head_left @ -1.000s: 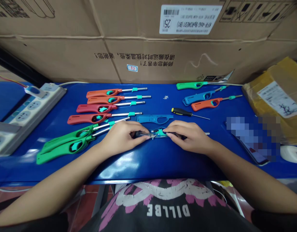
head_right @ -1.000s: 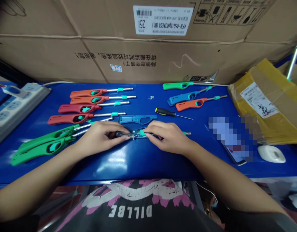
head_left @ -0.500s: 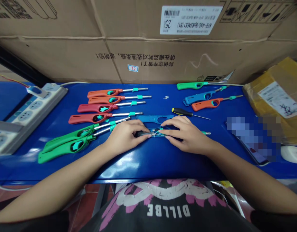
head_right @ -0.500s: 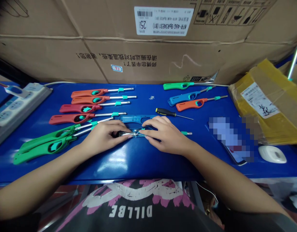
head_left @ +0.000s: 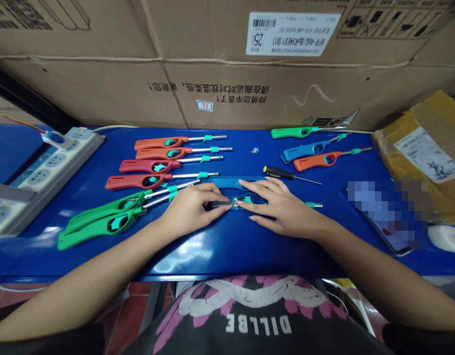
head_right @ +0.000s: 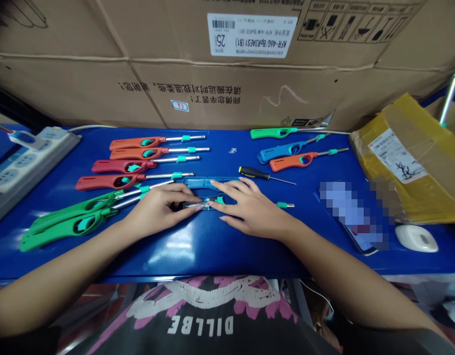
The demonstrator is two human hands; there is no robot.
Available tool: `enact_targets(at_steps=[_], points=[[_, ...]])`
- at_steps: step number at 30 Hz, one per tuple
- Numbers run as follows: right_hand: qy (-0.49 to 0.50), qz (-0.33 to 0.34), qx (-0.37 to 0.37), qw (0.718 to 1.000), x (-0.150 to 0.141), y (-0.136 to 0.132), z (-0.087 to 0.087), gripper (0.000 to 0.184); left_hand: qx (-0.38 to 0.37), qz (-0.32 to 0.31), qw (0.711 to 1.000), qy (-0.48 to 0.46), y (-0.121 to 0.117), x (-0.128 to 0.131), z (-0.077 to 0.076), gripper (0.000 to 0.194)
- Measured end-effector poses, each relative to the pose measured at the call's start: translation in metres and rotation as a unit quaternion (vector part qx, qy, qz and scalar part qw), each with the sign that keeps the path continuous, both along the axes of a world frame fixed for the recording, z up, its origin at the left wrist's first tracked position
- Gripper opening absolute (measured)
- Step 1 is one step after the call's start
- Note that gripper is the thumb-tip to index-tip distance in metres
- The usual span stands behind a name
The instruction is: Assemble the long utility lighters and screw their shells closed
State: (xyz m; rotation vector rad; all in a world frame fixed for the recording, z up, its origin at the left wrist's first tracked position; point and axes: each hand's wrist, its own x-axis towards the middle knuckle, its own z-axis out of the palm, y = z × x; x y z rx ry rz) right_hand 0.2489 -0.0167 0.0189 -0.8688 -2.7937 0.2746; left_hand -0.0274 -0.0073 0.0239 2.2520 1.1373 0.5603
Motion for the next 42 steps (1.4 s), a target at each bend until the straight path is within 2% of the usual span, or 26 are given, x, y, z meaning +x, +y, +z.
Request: enact_targets(at_steps=[5, 7, 10, 13, 16, 22, 26, 32, 34, 36, 42], points=[[-0.007, -0.001, 0.017, 1.000, -0.002, -0.001, 0.001, 0.040, 0.024, -0.017, 0.999, 0.015, 0.001, -0.001, -0.001, 0.021], [0.016, -0.006, 0.021, 1.000, -0.001, 0.000, 0.003, 0.043, 0.053, -0.020, 0.998, 0.019, 0.001, -0.002, -0.001, 0.022], [0.081, -0.052, 0.020, 0.995, 0.006, 0.003, 0.009, 0.045, 0.111, -0.034, 0.993, 0.010, 0.002, -0.003, -0.001, 0.024], [0.136, -0.093, 0.001, 0.986, 0.015, 0.008, 0.014, 0.025, 0.154, -0.091, 0.984, 0.001, 0.003, -0.002, -0.001, 0.025], [0.149, -0.102, -0.034, 0.983, 0.019, 0.010, 0.014, 0.008, 0.174, -0.156, 0.972, 0.009, 0.003, 0.001, -0.004, 0.032], [0.145, -0.108, -0.072, 0.981, 0.005, 0.006, 0.000, 0.008, 0.187, -0.183, 0.964, 0.055, 0.001, 0.005, -0.010, 0.035], [0.122, -0.096, -0.042, 0.987, 0.000, 0.004, -0.004, 0.011, 0.188, -0.186, 0.962, 0.064, -0.001, 0.006, -0.010, 0.036], [0.054, -0.051, 0.057, 0.996, 0.000, 0.002, 0.003, 0.022, 0.185, -0.195, 0.962, 0.053, -0.001, 0.007, -0.013, 0.038], [0.038, -0.051, 0.070, 0.996, -0.001, 0.000, 0.004, 0.023, 0.186, -0.195, 0.962, 0.048, -0.001, 0.007, -0.014, 0.038], [0.044, -0.068, 0.052, 0.995, -0.003, -0.001, 0.004, 0.021, 0.183, -0.192, 0.963, 0.046, -0.002, 0.008, -0.015, 0.039], [0.115, -0.145, -0.083, 0.979, -0.006, -0.003, 0.003, 0.013, 0.166, -0.200, 0.964, 0.051, -0.004, 0.007, -0.011, 0.042]])
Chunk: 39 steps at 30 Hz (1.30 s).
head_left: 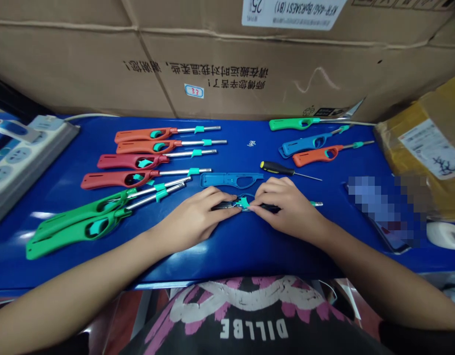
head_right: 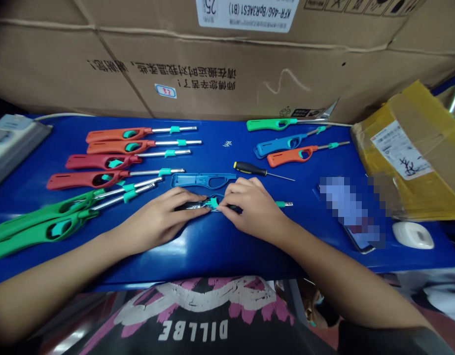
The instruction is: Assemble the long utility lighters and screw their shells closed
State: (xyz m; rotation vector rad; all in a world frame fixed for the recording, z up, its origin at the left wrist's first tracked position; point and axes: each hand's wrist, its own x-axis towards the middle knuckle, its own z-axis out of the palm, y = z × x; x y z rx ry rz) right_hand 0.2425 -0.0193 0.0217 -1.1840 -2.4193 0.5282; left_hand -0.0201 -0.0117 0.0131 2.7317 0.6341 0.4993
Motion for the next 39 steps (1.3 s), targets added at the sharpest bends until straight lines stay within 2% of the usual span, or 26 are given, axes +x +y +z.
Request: enact_targets(at_steps=[7, 14, 16, 18, 20, 22, 33, 35, 39], points=[[0.031, -0.029, -0.070, 0.997, -0.002, 0.001, -0.002, 0.014, -0.006, -0.004, 1.000, -0.011, -0.004, 0.001, -0.002, 0.039], [0.053, -0.040, -0.037, 0.997, -0.001, 0.002, -0.001, 0.012, -0.017, 0.010, 0.999, -0.026, -0.004, 0.001, -0.003, 0.038], [0.088, -0.025, -0.036, 0.995, 0.004, 0.004, 0.001, 0.011, -0.017, 0.012, 1.000, -0.021, -0.004, 0.001, -0.002, 0.037], [0.096, 0.019, -0.046, 0.994, 0.009, 0.006, 0.004, 0.008, -0.020, 0.013, 1.000, -0.016, -0.004, 0.001, -0.002, 0.037], [0.049, 0.076, -0.040, 0.995, 0.013, 0.008, 0.007, 0.008, -0.024, 0.012, 1.000, -0.012, -0.004, 0.001, -0.001, 0.038], [0.006, 0.105, -0.023, 0.994, 0.015, 0.008, 0.007, 0.008, -0.022, 0.011, 1.000, -0.012, -0.004, 0.001, -0.001, 0.039], [-0.043, 0.120, 0.042, 0.991, 0.015, 0.007, 0.002, 0.016, 0.001, 0.005, 1.000, 0.008, -0.003, 0.001, 0.001, 0.043], [-0.039, 0.113, 0.030, 0.992, 0.013, 0.006, 0.002, 0.016, 0.006, 0.004, 1.000, 0.010, -0.003, 0.001, 0.001, 0.045], [0.008, 0.089, -0.041, 0.995, 0.012, 0.006, 0.004, 0.007, 0.013, 0.004, 1.000, 0.026, -0.004, 0.001, 0.003, 0.047]])
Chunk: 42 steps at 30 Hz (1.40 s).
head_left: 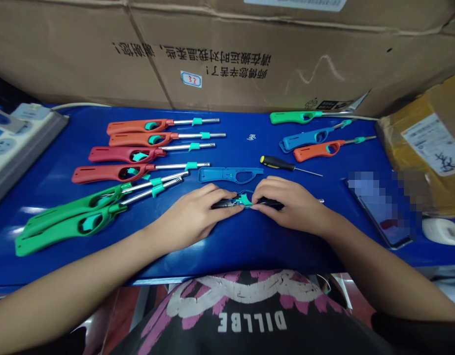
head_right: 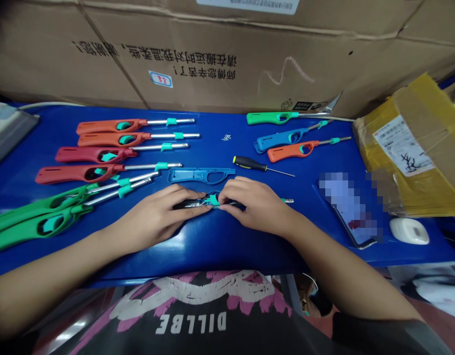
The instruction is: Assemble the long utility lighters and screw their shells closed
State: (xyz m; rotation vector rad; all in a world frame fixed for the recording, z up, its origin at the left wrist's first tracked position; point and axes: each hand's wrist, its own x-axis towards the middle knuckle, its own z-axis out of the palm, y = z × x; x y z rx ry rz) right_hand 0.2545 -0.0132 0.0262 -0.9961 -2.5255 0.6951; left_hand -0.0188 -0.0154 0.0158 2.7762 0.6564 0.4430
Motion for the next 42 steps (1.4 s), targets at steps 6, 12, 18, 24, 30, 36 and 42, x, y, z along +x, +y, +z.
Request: enact_targets(at_steps=[6, 12, 18, 24, 30, 36, 42], points=[[0.028, -0.054, -0.074, 0.995, 0.0018, 0.0000, 0.0016, 0.008, 0.013, 0.002, 1.000, 0.015, -0.0009, 0.0013, 0.0013, 0.046], [0.059, -0.069, -0.100, 0.991, 0.0022, 0.0009, 0.0013, 0.012, 0.021, 0.001, 0.999, 0.025, -0.0013, 0.0021, 0.0018, 0.047], [0.046, -0.047, -0.092, 0.994, 0.0018, 0.0018, 0.0043, 0.016, 0.024, 0.003, 0.999, 0.040, -0.0015, 0.0015, 0.0031, 0.049], [0.050, -0.054, -0.107, 0.992, 0.0026, 0.0013, 0.0061, 0.016, 0.024, 0.000, 0.999, 0.030, -0.0008, 0.0017, 0.0017, 0.051], [0.050, -0.052, -0.078, 0.994, 0.0007, 0.0003, 0.0035, 0.014, 0.035, -0.008, 0.999, 0.040, -0.0006, 0.0030, -0.0002, 0.055], [0.005, -0.036, -0.012, 0.999, -0.0003, 0.0015, -0.0021, 0.008, 0.031, -0.014, 0.999, 0.026, 0.0002, 0.0026, -0.0013, 0.054], [-0.015, -0.030, 0.002, 0.999, -0.0012, 0.0012, 0.0000, 0.008, 0.026, -0.010, 0.999, 0.032, -0.0001, 0.0037, -0.0025, 0.055]])
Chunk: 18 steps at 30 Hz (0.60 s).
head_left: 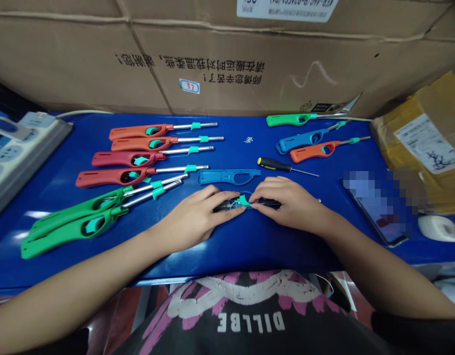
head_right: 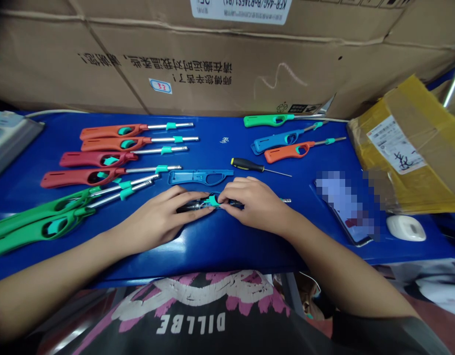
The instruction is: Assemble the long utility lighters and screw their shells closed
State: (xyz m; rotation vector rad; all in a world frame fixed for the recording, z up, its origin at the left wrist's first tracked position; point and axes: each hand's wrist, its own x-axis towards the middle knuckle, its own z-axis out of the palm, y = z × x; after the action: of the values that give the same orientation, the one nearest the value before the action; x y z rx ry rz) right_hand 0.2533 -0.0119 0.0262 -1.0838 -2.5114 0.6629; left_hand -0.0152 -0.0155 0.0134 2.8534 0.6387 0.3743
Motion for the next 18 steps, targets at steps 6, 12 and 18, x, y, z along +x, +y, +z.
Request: enact_targets(at_steps=[6, 12, 18], points=[[-0.030, -0.002, 0.014, 0.999, -0.0004, -0.0013, 0.0010, 0.009, -0.001, 0.003, 1.000, 0.010, -0.0015, 0.0007, 0.0008, 0.055], [-0.026, -0.013, 0.013, 0.999, -0.0022, -0.0028, 0.0022, 0.009, -0.010, 0.004, 1.000, 0.000, -0.0016, 0.0006, 0.0007, 0.052], [-0.030, -0.015, 0.015, 0.999, -0.0034, -0.0039, 0.0019, 0.007, -0.018, 0.003, 1.000, -0.024, 0.0000, 0.0002, -0.0008, 0.053]])
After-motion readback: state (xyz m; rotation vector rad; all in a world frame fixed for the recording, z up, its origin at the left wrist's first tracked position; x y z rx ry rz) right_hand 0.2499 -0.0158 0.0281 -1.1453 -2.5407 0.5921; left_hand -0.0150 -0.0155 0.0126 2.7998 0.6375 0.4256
